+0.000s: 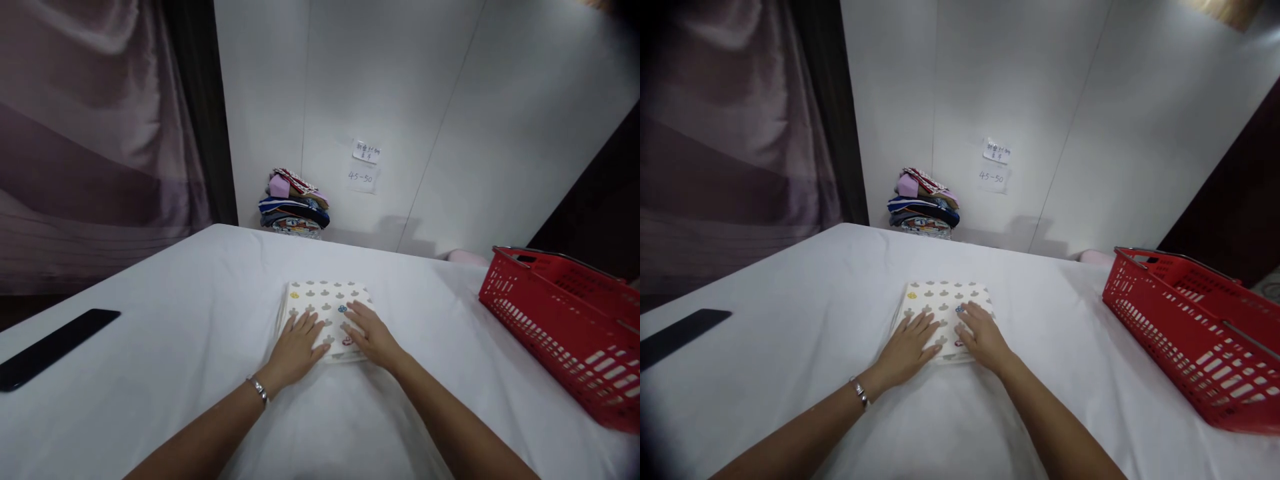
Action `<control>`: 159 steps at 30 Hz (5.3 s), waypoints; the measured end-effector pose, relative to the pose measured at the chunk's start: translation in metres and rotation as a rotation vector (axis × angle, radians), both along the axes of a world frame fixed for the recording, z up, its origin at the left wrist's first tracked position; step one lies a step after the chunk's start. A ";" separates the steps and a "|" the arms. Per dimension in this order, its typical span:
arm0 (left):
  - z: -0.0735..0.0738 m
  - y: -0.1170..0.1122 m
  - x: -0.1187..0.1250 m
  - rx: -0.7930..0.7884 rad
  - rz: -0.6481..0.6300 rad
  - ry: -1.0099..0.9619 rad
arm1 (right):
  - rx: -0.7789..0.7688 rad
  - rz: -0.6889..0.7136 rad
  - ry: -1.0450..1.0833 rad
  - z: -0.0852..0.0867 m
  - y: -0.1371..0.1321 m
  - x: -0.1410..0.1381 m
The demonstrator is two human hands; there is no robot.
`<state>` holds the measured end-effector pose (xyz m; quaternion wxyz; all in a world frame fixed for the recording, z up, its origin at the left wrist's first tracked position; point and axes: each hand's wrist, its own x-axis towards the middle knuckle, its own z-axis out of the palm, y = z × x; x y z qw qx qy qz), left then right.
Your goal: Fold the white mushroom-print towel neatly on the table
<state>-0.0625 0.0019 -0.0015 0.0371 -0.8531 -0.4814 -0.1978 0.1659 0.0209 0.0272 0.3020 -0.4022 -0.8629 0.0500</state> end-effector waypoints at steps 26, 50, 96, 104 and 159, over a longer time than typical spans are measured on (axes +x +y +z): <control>-0.005 0.070 0.000 -0.221 0.381 -0.108 | -0.261 -0.164 0.158 -0.077 0.070 0.026; 0.005 0.069 0.029 -0.474 0.357 -0.541 | -0.611 -0.643 0.818 -0.037 -0.012 0.117; 0.003 -0.036 -0.007 0.065 -0.183 -0.088 | 0.043 -0.023 0.068 -0.037 -0.062 0.025; 0.000 -0.039 -0.009 0.036 -0.175 -0.065 | 0.028 -0.010 0.038 -0.035 -0.063 0.024; -0.015 -0.020 0.041 0.102 -0.242 0.045 | 0.075 -0.381 0.190 0.010 -0.045 0.060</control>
